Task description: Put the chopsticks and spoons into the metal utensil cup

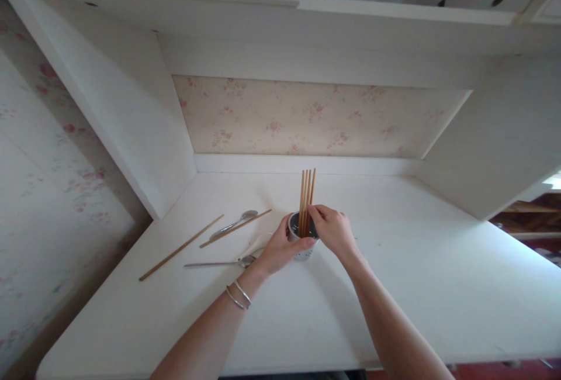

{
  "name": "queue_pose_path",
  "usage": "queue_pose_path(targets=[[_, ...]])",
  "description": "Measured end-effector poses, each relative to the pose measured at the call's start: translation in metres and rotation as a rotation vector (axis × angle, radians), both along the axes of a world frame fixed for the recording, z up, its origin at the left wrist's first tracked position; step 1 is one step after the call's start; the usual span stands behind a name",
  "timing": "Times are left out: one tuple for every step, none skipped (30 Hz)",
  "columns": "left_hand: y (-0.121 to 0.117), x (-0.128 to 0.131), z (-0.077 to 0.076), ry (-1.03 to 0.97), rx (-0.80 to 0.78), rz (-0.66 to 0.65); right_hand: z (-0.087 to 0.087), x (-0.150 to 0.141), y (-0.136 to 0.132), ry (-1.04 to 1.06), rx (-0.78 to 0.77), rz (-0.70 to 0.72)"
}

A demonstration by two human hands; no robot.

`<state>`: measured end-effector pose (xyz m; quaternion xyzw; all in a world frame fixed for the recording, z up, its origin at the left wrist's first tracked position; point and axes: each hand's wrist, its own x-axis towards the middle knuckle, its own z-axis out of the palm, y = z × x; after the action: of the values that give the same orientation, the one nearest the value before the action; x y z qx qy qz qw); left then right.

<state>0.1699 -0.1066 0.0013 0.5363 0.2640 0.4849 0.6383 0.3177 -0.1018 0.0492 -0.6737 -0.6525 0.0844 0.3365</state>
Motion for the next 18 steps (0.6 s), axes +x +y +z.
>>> queue_pose_path(targets=[[0.0,0.0,0.0,0.003,0.008,0.001,0.0,0.0,-0.001,0.024,-0.003,0.008],[0.0,0.0,0.0,0.01,0.018,0.004,-0.001,0.0,-0.002,0.051,-0.005,0.015],[0.0,-0.001,-0.001,0.02,0.027,0.012,-0.001,0.0,-0.002,0.084,-0.007,0.022],[0.001,-0.001,-0.001,0.031,0.034,0.02,-0.002,0.0,-0.003,0.124,-0.009,0.031],[0.001,-0.001,-0.001,0.037,0.037,0.027,-0.004,0.0,-0.004,0.177,-0.013,0.044],[0.001,-0.001,-0.001,0.038,0.038,0.03,-0.006,0.0,-0.005,0.249,-0.018,0.066],[0.001,-0.001,-0.001,0.034,0.037,0.03,-0.009,0.0,-0.006,0.341,-0.024,0.097],[0.001,-0.001,-0.001,0.027,0.035,0.023,-0.013,0.0,-0.008,0.45,-0.035,0.143],[0.001,0.0,0.0,0.022,0.033,0.017,-0.017,0.0,-0.01,0.567,-0.052,0.201],[0.001,0.0,0.0,0.022,0.035,0.011,-0.022,0.001,-0.011,0.678,-0.079,0.272],[0.0,0.0,0.001,0.029,0.041,0.006,-0.026,0.002,-0.013,0.775,-0.111,0.346],[0.0,0.0,0.001,0.044,0.052,0.004,-0.03,0.003,-0.015,0.851,-0.145,0.417],[-0.001,0.0,0.002,0.066,0.068,0.007,-0.033,0.004,-0.016,0.907,-0.172,0.475],[-0.002,0.0,0.002,0.089,0.089,0.015,-0.035,0.006,-0.017,0.947,-0.19,0.518],[-0.003,0.0,0.002,0.114,0.113,0.028,-0.037,0.008,-0.018,0.973,-0.197,0.545],[-0.003,0.0,0.001,0.136,0.134,0.041,-0.038,0.009,-0.018,0.986,-0.198,0.561],[-0.004,0.0,0.001,0.158,0.149,0.052,-0.038,0.011,-0.018,0.989,-0.199,0.569],[-0.005,0.0,0.0,0.178,0.157,0.06,-0.038,0.012,-0.018,0.985,-0.205,0.572]])
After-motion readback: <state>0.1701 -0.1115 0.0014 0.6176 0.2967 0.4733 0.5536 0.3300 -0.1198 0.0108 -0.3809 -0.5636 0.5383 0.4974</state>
